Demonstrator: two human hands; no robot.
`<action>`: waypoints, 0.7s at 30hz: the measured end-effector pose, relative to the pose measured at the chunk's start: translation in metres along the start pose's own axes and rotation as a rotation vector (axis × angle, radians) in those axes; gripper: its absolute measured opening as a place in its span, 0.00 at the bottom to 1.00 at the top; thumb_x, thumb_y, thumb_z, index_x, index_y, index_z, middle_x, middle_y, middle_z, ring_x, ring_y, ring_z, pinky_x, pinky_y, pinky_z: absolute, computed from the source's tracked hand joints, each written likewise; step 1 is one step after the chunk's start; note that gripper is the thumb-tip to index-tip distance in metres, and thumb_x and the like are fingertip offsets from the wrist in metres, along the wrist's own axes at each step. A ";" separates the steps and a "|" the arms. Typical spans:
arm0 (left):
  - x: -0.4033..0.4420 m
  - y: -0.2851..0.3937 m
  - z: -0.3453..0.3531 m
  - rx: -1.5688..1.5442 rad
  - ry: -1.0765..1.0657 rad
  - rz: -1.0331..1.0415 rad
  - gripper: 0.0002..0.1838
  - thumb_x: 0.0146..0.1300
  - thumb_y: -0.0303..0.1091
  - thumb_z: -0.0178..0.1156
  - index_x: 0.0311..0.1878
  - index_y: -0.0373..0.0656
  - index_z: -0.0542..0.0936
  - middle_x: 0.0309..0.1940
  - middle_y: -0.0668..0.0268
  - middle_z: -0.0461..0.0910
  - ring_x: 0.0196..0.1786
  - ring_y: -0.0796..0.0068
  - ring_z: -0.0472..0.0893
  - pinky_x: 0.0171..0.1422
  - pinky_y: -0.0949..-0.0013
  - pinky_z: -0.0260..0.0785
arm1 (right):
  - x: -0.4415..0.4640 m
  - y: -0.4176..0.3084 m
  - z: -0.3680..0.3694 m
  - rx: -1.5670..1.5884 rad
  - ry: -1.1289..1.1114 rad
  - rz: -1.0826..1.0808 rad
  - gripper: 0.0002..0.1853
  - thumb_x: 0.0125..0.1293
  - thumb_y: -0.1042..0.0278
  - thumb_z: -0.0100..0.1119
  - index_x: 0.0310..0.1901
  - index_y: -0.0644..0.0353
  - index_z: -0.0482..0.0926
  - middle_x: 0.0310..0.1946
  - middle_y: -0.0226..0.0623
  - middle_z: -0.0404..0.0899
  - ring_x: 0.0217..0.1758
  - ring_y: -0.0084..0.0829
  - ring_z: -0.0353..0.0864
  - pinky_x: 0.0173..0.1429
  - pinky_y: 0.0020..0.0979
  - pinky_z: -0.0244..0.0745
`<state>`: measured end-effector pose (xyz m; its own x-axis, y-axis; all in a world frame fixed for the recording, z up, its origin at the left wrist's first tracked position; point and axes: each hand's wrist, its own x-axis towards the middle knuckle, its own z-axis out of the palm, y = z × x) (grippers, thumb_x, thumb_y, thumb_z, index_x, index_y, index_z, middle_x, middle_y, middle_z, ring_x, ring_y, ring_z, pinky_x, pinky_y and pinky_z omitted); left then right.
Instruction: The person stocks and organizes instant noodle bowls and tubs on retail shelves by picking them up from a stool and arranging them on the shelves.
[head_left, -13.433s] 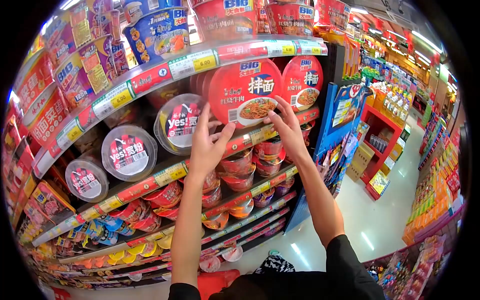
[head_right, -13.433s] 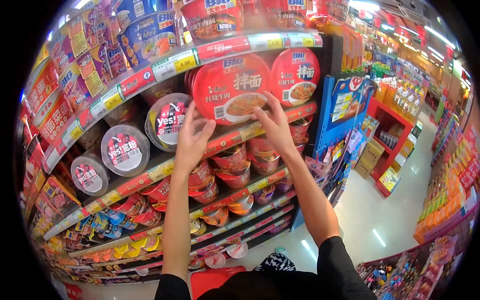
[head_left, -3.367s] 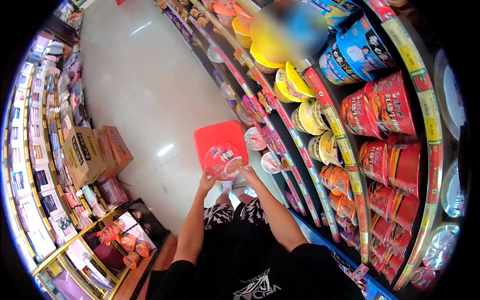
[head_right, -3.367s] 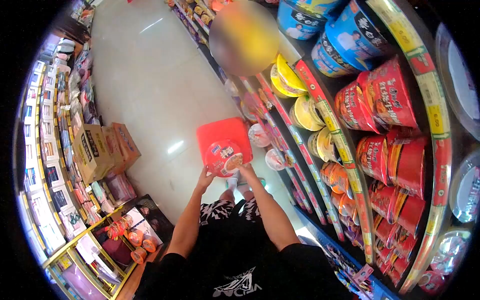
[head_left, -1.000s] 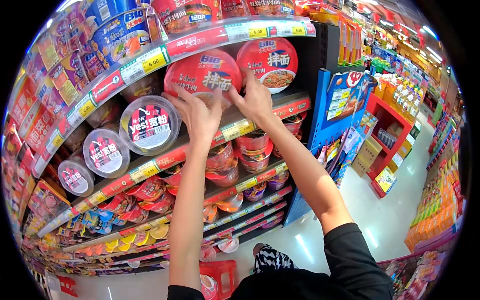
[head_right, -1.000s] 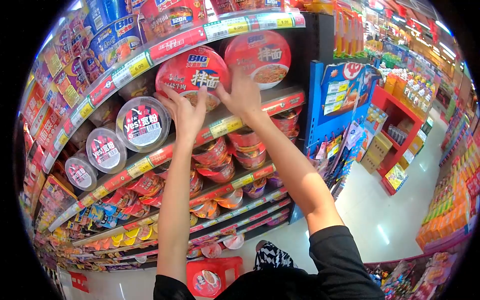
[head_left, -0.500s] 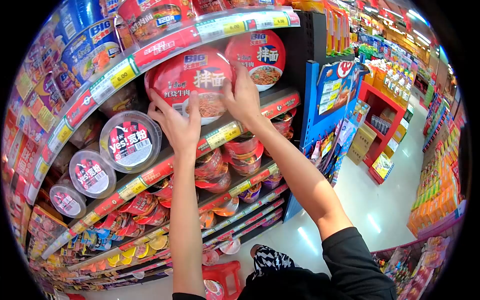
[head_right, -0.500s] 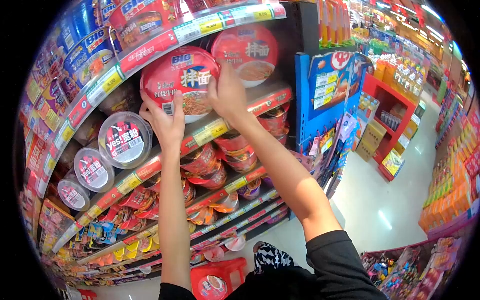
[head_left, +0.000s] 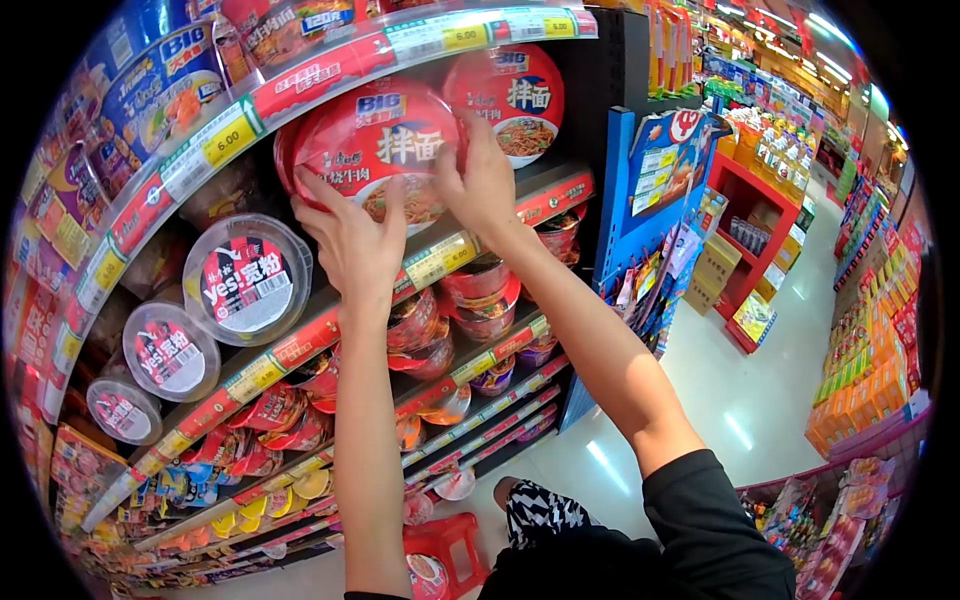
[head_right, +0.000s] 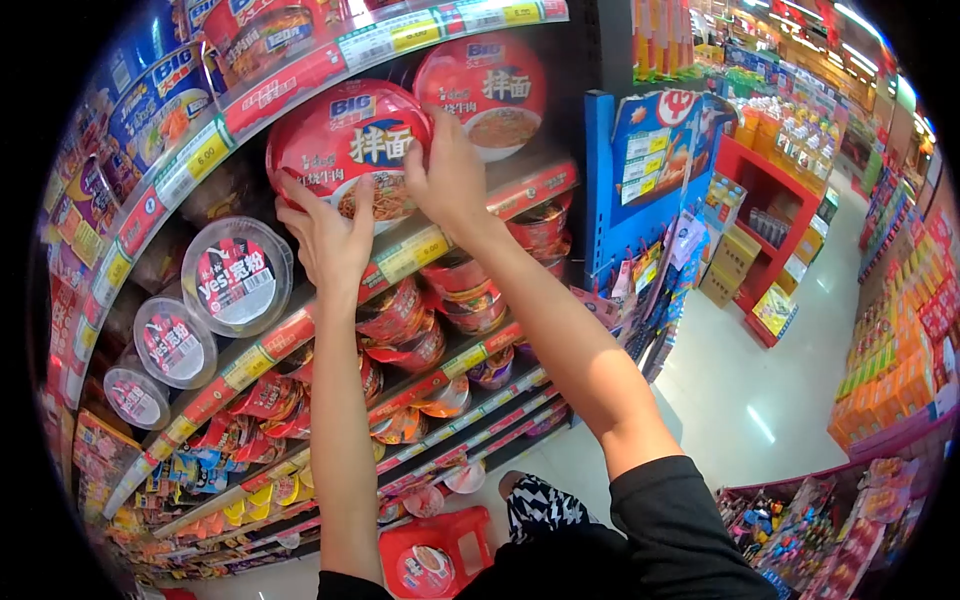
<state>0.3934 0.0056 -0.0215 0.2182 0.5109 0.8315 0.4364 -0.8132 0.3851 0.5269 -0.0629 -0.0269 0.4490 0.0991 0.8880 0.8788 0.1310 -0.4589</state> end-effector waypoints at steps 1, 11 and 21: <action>0.000 -0.001 0.000 -0.001 0.001 0.003 0.55 0.59 0.63 0.57 0.72 0.29 0.44 0.62 0.27 0.52 0.59 0.31 0.66 0.58 0.49 0.68 | 0.000 0.000 0.001 -0.009 0.013 -0.008 0.23 0.62 0.68 0.53 0.57 0.69 0.67 0.51 0.56 0.73 0.54 0.53 0.74 0.57 0.44 0.69; 0.000 0.001 -0.004 0.015 0.016 -0.005 0.52 0.59 0.61 0.58 0.72 0.31 0.47 0.58 0.32 0.58 0.53 0.35 0.74 0.51 0.51 0.72 | -0.001 0.000 -0.001 -0.016 0.015 -0.022 0.23 0.61 0.68 0.52 0.58 0.66 0.67 0.49 0.56 0.75 0.52 0.54 0.76 0.54 0.46 0.70; 0.003 0.006 -0.005 -0.053 -0.021 -0.039 0.53 0.58 0.62 0.59 0.73 0.35 0.47 0.59 0.33 0.58 0.56 0.34 0.71 0.54 0.47 0.70 | 0.001 0.004 0.002 -0.004 0.020 -0.001 0.27 0.59 0.67 0.54 0.60 0.66 0.66 0.55 0.54 0.73 0.57 0.54 0.74 0.60 0.46 0.68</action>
